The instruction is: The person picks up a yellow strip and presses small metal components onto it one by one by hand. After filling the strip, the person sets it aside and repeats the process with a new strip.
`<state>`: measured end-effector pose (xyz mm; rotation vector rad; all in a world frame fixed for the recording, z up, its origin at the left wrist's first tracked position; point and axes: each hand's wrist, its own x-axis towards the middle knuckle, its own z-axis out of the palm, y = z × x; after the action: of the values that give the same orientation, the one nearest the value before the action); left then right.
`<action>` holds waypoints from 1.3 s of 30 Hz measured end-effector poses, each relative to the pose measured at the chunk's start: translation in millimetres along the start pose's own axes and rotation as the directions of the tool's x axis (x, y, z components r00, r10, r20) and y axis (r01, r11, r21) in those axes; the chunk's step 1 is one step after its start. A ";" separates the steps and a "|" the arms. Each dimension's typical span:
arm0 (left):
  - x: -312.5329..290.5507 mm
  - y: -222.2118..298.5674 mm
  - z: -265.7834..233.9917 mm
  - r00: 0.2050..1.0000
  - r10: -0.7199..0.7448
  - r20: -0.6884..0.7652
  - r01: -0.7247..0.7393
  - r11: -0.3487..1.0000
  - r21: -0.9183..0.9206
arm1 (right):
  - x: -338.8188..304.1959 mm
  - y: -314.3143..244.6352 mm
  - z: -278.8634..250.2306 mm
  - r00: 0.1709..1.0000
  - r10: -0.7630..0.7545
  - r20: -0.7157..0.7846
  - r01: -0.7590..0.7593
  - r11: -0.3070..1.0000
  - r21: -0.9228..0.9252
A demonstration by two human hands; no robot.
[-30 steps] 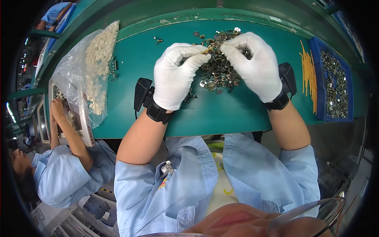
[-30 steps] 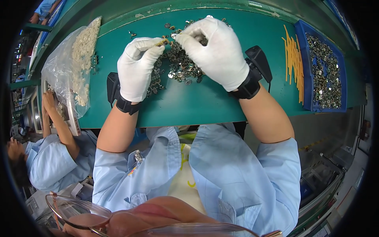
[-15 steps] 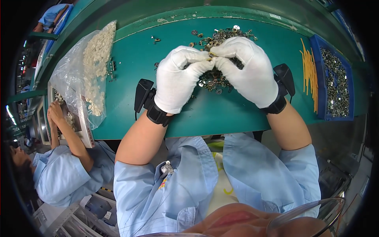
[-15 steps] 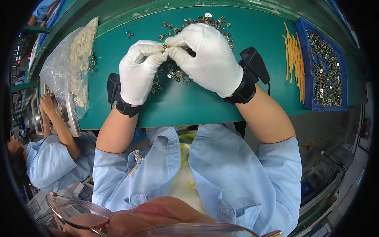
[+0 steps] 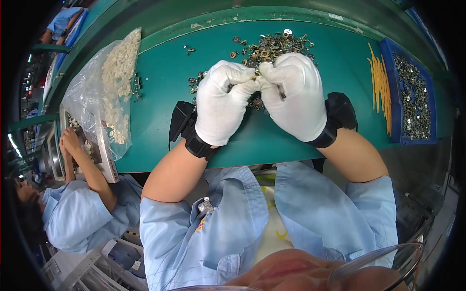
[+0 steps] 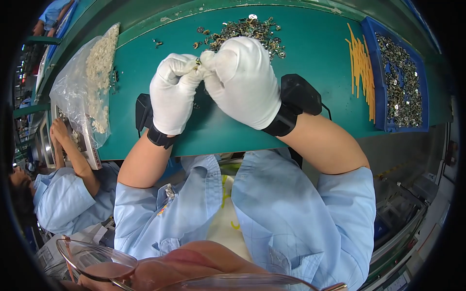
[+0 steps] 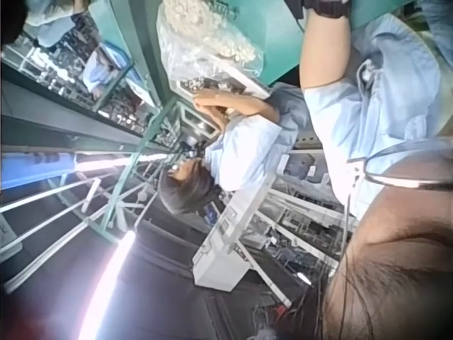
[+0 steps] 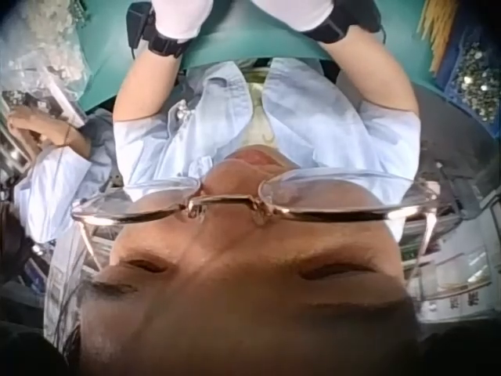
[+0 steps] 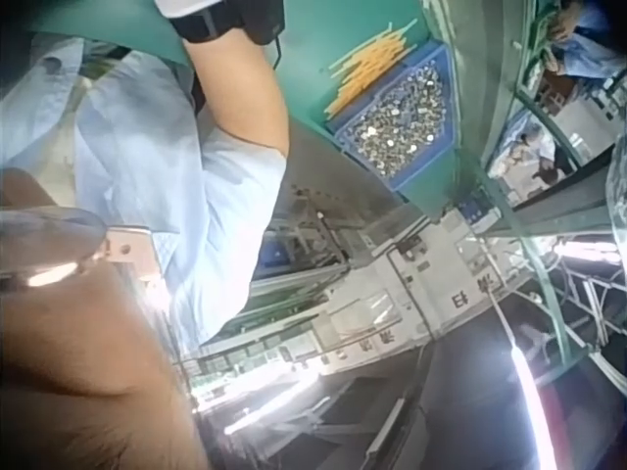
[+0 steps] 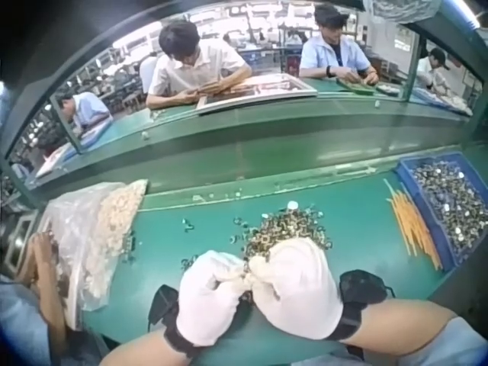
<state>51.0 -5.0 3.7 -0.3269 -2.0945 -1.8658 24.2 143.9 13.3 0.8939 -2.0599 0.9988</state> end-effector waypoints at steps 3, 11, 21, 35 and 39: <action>-0.4 -0.1 2.4 0.995 0.098 -0.031 -0.096 0.994 0.043 | -1.0 1.2 1.1 1.000 0.001 -0.005 -0.001 1.000 0.006; 8.3 -3.2 -1.9 0.935 0.355 0.001 -0.339 0.891 0.303 | 2.9 -5.0 -1.7 0.876 0.429 0.220 -0.483 0.777 0.405; 8.4 1.2 0.7 0.982 0.174 -0.075 -0.151 0.959 0.242 | 5.6 -4.8 -4.7 0.772 0.587 0.242 -0.606 0.566 0.560; 21.6 1.0 -9.0 0.990 -0.021 0.138 -0.039 0.907 0.418 | 25.1 30.1 -25.3 0.760 0.524 0.384 -0.561 0.828 -0.019; 23.0 -1.4 -13.2 0.991 -0.099 0.093 0.065 0.947 0.315 | 22.6 32.0 -22.1 0.673 0.615 0.412 -0.676 0.737 0.002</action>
<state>30.4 -19.1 12.4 -0.2714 -2.4656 -1.5540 -7.6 171.0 29.8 0.4225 -2.7746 1.4603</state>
